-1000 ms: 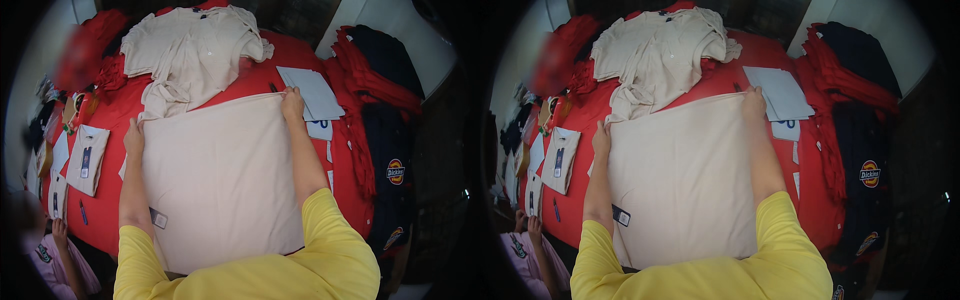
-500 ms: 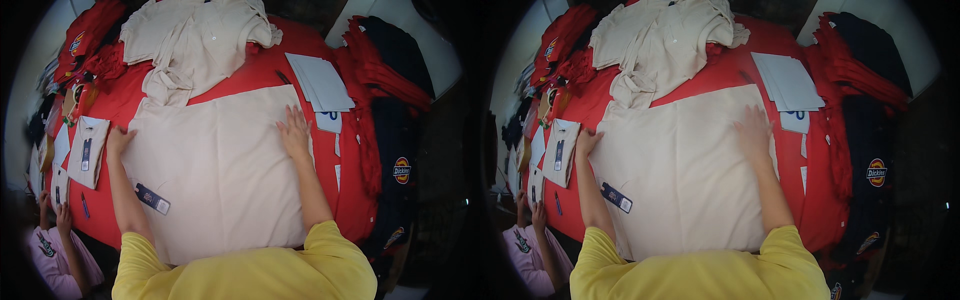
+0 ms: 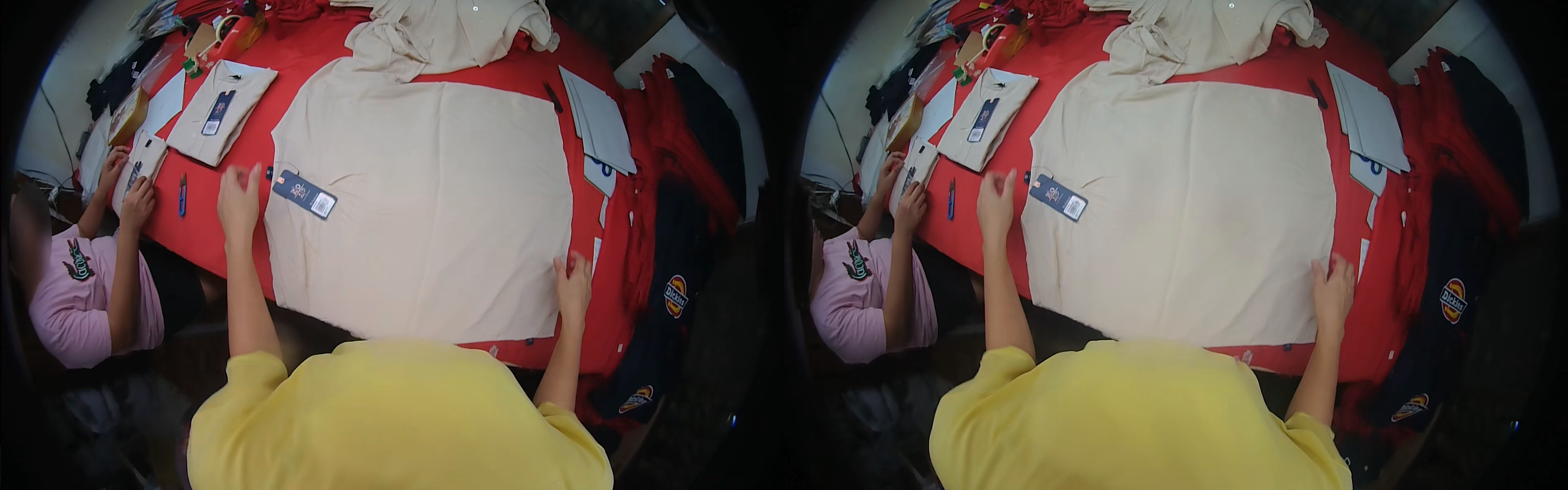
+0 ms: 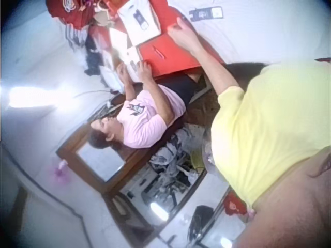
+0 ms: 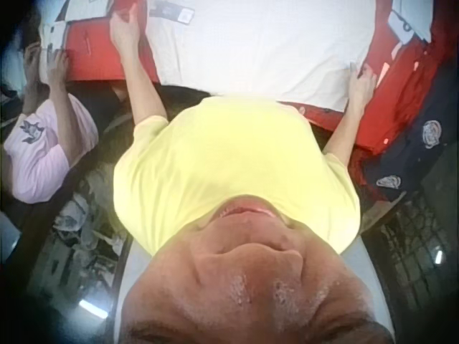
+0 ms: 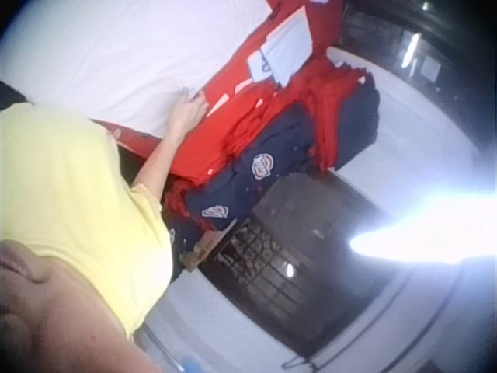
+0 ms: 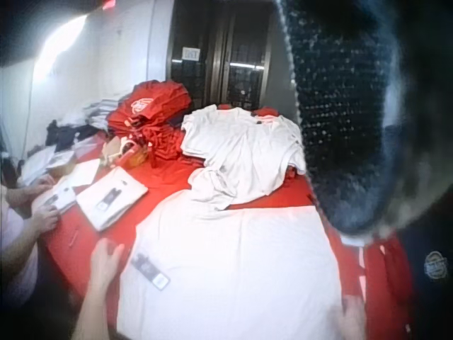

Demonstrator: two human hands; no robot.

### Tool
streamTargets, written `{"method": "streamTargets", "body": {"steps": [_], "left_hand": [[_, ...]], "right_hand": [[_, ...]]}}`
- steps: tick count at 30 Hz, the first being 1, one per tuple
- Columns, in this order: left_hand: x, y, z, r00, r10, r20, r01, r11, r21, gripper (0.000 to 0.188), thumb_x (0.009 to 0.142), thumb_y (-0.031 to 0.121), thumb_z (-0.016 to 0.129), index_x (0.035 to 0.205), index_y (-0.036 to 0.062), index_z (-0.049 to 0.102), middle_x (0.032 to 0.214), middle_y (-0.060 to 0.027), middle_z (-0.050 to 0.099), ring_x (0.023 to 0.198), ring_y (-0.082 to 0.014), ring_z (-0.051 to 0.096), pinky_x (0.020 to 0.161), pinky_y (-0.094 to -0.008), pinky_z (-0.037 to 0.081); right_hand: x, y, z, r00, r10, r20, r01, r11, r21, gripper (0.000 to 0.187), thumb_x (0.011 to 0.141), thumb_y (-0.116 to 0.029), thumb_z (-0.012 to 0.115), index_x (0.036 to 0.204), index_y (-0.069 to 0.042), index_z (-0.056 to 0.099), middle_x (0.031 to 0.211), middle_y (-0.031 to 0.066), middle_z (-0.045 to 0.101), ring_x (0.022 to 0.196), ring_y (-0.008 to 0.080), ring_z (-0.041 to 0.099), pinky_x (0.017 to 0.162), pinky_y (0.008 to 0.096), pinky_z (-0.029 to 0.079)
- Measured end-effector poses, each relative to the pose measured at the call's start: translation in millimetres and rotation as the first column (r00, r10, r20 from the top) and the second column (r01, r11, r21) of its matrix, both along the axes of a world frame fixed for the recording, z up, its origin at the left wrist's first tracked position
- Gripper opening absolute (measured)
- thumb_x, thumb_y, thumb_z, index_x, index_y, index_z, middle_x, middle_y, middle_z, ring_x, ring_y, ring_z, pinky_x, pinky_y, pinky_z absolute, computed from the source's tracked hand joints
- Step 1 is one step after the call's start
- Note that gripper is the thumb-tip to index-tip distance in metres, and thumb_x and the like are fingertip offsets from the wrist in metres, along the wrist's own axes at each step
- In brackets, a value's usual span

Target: The person folds several shirts on a table, aligning the sleeves and body before stacking them.

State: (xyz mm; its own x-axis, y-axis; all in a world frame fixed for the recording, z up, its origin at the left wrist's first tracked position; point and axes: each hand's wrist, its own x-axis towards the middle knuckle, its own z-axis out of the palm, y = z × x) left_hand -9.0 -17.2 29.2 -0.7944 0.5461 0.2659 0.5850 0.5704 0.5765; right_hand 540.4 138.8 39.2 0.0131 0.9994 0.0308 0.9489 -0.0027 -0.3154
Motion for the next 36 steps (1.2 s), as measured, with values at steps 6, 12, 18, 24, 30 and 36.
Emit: {"method": "streamTargets", "body": {"steps": [6,12,18,24,30,36], "left_hand": [[82.4,-113.2,-40.5,0.999,-0.034,0.029,0.036,0.995,-0.091,0.051,0.08,0.032,0.073,0.119,0.0022,0.055,0.104,-0.016,0.056,0.1,-0.0315,0.054,0.088,-0.0431,0.042],[71.7,-22.7,-28.2,0.951,-0.183,-0.248,0.183,0.983,-0.026,0.055,0.082,0.03,0.071,0.129,0.0086,0.052,0.12,-0.0192,0.052,0.106,-0.0352,0.053,0.091,-0.0439,0.042],[-25.8,-34.7,-54.8,0.98,-0.198,-0.021,0.196,0.945,0.263,0.047,0.086,0.04,0.067,0.114,0.0034,0.058,0.113,-0.0179,0.054,0.093,-0.0366,0.059,0.08,-0.0448,0.048],[66.3,-102.5,-19.0,0.973,-0.228,0.03,0.226,0.928,-0.295,0.048,0.084,0.047,0.066,0.093,0.0005,0.059,0.091,-0.0167,0.059,0.085,-0.0376,0.058,0.075,-0.0462,0.046],[28.1,-154.3,-51.1,0.812,-0.218,0.542,0.096,0.965,0.244,0.023,0.096,0.018,0.052,0.107,-0.0017,0.057,0.092,-0.0101,0.066,0.076,-0.0206,0.064,0.068,-0.0326,0.05],[76.1,-153.1,-23.6,0.828,-0.304,0.471,0.275,0.952,0.132,0.054,0.087,0.001,0.061,0.137,0.0088,0.043,0.087,-0.0035,0.056,0.077,-0.0097,0.052,0.073,-0.0234,0.045]], "right_hand": [[31.8,-106.7,-36.0,0.999,-0.043,0.005,0.043,0.996,-0.083,0.044,0.081,-0.031,0.071,0.103,0.004,0.056,0.109,0.0222,0.057,0.107,0.04,0.054,0.088,0.044,0.044],[66.0,-88.4,-48.2,0.553,-0.134,-0.822,0.049,0.991,-0.128,0.039,0.084,-0.008,0.068,0.117,0.002,0.049,0.109,0.0159,0.063,0.096,0.0248,0.062,0.085,0.0324,0.048],[79.9,-105.1,-46.2,0.526,-0.158,-0.835,0.143,0.985,-0.096,0.045,0.088,-0.006,0.064,0.127,0.002,0.044,0.104,0.0121,0.062,0.084,0.0149,0.061,0.074,0.0251,0.049],[106.3,-130.7,-60.4,0.498,-0.426,-0.756,0.29,0.903,-0.318,0.032,0.091,-0.02,0.064,0.115,-0.001,0.056,0.091,0.0058,0.061,0.072,0.0109,0.058,0.06,0.0244,0.051],[72.7,-117.6,-34.1,0.538,-0.296,-0.79,0.22,0.953,-0.207,0.032,0.084,0.002,0.062,0.112,-0.002,0.049,0.089,0.0073,0.059,0.075,0.0144,0.061,0.058,0.0269,0.051],[77.1,-143.1,-48.7,0.672,-0.314,-0.671,0.226,0.95,-0.218,0.036,0.078,0.009,0.061,0.109,-0.002,0.048,0.089,0.0091,0.057,0.076,0.0175,0.061,0.059,0.0289,0.055]]}}
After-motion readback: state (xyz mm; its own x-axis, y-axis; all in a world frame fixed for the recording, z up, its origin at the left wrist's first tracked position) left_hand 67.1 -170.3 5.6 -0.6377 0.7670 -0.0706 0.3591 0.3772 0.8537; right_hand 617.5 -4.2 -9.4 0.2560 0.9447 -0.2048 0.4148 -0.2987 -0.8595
